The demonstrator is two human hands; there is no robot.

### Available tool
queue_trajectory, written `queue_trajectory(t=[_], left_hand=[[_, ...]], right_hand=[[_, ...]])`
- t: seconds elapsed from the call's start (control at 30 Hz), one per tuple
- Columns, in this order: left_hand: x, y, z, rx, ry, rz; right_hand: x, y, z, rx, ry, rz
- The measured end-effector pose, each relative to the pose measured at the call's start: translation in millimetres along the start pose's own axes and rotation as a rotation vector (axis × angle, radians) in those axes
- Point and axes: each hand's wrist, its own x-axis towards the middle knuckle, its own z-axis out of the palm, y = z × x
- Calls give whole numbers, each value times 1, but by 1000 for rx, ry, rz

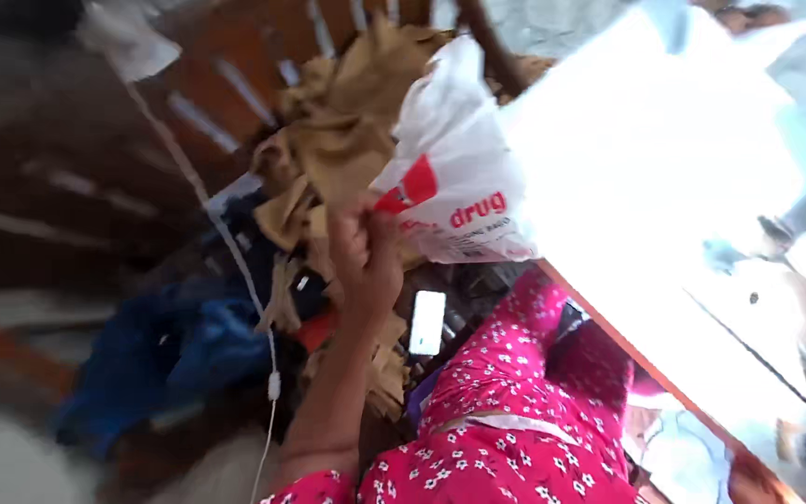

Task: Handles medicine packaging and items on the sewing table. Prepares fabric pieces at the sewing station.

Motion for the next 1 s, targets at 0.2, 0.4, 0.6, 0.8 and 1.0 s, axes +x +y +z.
queue_trajectory(t=[0.2,0.4,0.6,0.8,1.0], left_hand=[[100,-5,140,-334,-596,173],[96,-51,202,-95,-957,-26],[53,-8,217,345,-721,277],[6,55,254,722,-723,205],[-6,46,267,944,-836,-62]], right_hand=[[-11,-1,7,147,236,247],[-57,3,40,-387,-446,275],[-23,-30,152,-752,-555,-685],[50,-9,245,-820,-559,-939],[18,-17,239,-721,-741,-1104]])
